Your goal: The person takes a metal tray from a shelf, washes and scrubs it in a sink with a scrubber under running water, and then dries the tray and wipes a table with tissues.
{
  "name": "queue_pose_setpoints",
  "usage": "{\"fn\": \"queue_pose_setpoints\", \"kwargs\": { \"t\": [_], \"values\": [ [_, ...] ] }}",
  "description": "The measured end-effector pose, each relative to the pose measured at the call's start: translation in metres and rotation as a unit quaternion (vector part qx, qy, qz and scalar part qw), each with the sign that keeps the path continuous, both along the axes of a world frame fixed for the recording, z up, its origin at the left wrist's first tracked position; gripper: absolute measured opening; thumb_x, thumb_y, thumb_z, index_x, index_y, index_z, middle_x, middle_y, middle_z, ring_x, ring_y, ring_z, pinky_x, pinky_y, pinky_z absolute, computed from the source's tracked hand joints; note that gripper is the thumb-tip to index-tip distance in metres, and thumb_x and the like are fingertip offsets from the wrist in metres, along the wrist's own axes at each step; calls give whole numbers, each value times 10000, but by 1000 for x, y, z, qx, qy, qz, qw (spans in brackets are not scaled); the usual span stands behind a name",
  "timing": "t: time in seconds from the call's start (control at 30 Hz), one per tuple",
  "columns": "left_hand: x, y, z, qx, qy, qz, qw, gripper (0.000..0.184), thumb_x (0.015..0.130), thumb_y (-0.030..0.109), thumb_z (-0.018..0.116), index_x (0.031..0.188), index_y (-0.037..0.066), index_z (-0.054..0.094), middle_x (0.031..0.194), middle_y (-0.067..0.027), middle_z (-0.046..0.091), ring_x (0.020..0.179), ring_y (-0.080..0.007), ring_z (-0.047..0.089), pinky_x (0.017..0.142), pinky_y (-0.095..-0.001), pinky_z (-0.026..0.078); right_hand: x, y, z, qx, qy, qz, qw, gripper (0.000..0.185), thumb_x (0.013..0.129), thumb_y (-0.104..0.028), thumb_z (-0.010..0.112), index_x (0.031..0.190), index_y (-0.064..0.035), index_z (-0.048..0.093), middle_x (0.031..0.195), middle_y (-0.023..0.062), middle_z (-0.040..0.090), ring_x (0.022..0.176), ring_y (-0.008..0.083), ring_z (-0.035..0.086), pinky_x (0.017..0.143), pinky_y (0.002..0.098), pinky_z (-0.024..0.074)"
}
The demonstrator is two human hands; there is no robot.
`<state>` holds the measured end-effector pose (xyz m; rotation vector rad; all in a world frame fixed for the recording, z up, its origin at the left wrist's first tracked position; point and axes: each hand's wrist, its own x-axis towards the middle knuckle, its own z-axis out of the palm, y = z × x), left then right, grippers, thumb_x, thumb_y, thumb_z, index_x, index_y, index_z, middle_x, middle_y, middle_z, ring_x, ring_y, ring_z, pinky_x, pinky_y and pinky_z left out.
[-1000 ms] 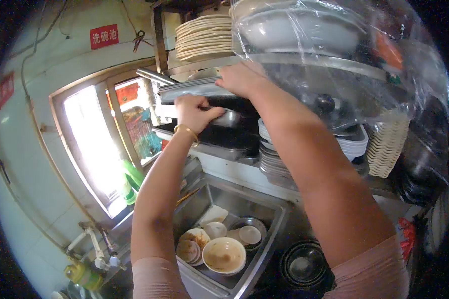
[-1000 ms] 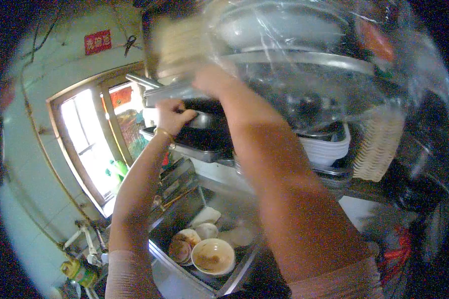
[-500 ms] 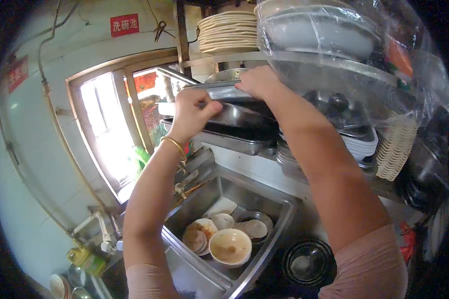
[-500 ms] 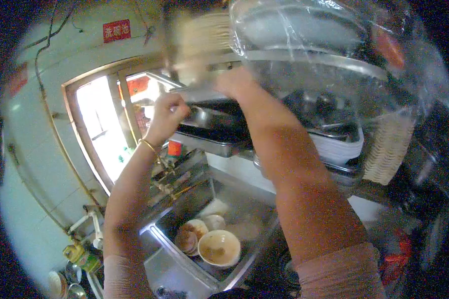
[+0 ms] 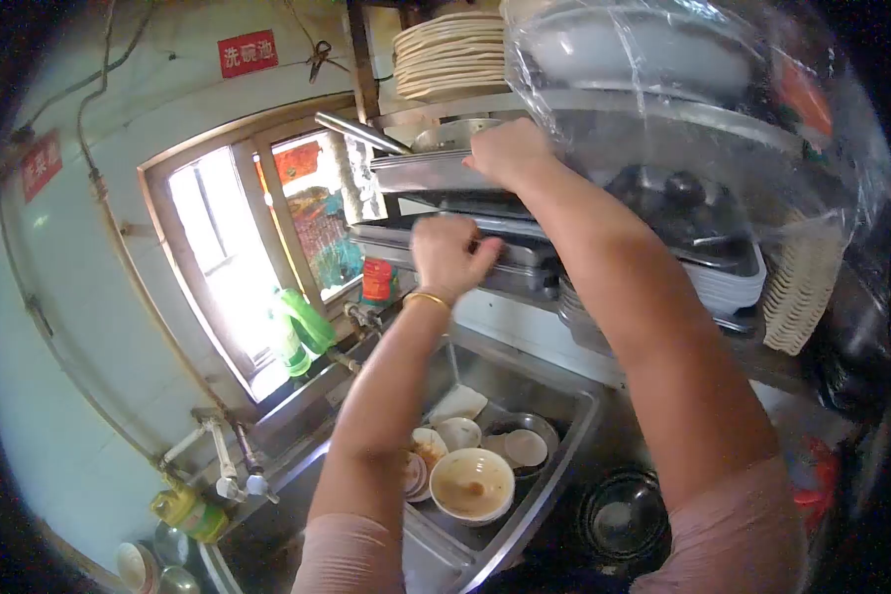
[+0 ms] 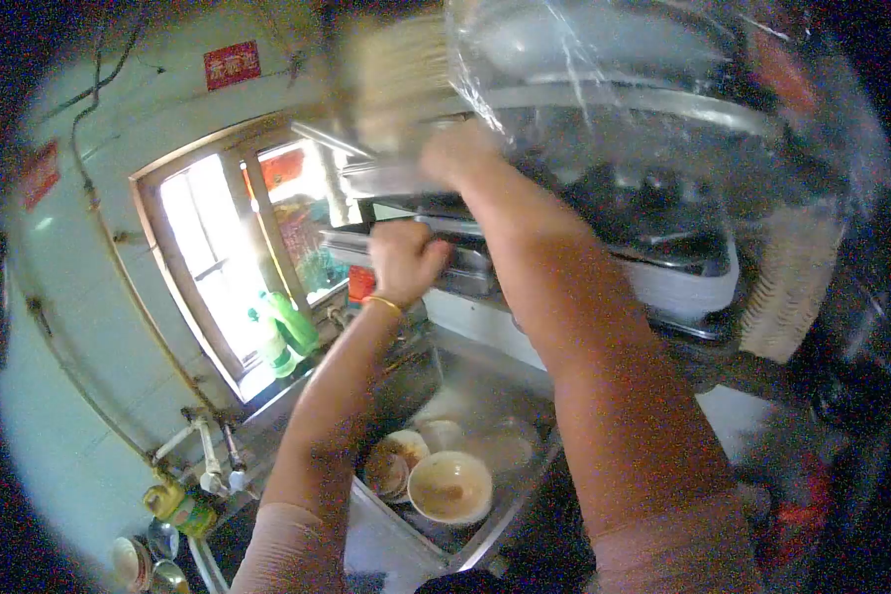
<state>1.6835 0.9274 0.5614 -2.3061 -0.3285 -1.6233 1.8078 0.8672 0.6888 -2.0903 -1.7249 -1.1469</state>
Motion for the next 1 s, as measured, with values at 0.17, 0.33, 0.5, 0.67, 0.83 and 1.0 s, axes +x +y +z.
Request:
{"fn": "queue_pose_setpoints", "kwargs": {
  "t": [0.17, 0.33, 0.5, 0.67, 0.83, 1.0],
  "values": [
    [47, 33, -30, -86, 64, -81, 991, 561, 642, 630, 703, 666, 72, 651, 571, -112, 579, 605, -322, 578, 661, -459, 427, 13, -6, 15, 1, -51, 42, 998, 412, 884, -444, 552, 894, -54, 688, 825, 154, 696, 778, 319, 684, 724, 433, 525],
    [20, 34, 38, -154, 45, -89, 983, 551, 615, 596, 746, 600, 53, 647, 579, -137, 588, 579, -297, 574, 617, -418, 440, 12, -13, 11, 18, 5, 55, 998, 411, 888, -441, 545, 896, -54, 683, 851, 165, 694, 807, 325, 680, 738, 439, 524],
    [2, 44, 88, -114, -59, -127, 983, 519, 698, 519, 704, 600, 14, 638, 521, -154, 544, 499, -287, 535, 512, -394, 420, 10, -29, 22, 10, -18, 57, 998, 404, 895, -435, 532, 913, -64, 689, 899, 155, 697, 852, 321, 678, 762, 449, 518],
    [-97, -8, 157, -134, -18, -180, 974, 400, 811, 396, 656, 728, 5, 679, 597, -38, 567, 558, -111, 504, 498, -307, 394, 10, -16, 14, -8, 36, 26, 999, 355, 910, -372, 509, 1002, -83, 694, 986, 152, 691, 933, 308, 669, 789, 448, 514],
    [-227, -30, 148, -145, -200, -275, 929, 425, 977, 387, 478, 781, 49, 644, 712, 8, 596, 617, -55, 511, 514, -229, 393, -7, -5, -5, -93, 72, -69, 991, 347, 888, -313, 521, 1120, -109, 678, 1078, 127, 682, 1001, 292, 656, 834, 417, 517],
    [-338, -7, 26, -376, -444, -332, 743, 588, 965, 561, 388, 1253, 66, 521, 1201, -108, 583, 1061, -224, 558, 958, -384, 428, -46, 20, -59, -203, 97, -116, 967, 324, 876, -216, 510, 1105, -70, 686, 1172, 111, 653, 1059, 268, 638, 890, 413, 503]
  ]
}}
